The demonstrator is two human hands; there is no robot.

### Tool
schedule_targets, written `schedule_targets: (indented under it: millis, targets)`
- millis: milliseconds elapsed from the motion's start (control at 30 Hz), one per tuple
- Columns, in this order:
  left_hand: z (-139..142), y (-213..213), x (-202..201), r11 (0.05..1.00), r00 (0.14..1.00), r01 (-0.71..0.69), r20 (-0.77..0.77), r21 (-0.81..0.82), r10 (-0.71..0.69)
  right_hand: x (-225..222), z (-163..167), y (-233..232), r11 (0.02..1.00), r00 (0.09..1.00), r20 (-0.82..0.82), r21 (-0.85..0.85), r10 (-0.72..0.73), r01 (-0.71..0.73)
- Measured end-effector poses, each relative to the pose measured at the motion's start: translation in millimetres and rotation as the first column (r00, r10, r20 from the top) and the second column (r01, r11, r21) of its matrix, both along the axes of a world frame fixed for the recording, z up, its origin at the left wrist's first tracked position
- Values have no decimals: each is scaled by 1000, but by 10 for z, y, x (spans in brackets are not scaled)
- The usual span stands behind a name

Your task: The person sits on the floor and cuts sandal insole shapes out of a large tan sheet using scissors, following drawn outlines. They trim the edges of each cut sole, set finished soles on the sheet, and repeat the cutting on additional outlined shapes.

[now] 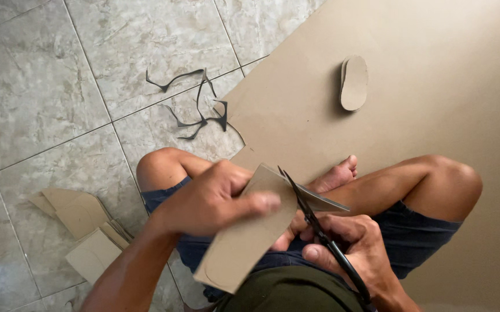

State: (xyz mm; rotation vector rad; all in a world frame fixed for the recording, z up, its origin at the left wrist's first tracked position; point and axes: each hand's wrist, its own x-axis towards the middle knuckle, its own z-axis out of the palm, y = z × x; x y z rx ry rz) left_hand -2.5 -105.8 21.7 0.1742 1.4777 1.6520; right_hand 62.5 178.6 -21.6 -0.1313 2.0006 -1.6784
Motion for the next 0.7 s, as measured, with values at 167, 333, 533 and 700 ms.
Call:
schedule_targets:
  millis: [167,333,533,700]
  targets:
    - [-680,403,326,745,784,-587,-6,318,620,-37,-65,-16,986,988,63,-80,-140,145]
    - [-1077,999,920,617,617,-786,-13,-36,787,-29,-125,-115,995,994,-42,-17,-100,100]
    - [-740,1059,873,497,505,-862,74,102,860,-44,-213,-150,941,987,59,-296,-152,163]
    - [-404,1009,710,556,577,-812,96,181,811,84,-433,-53,945,983,-35,-282,-181,164]
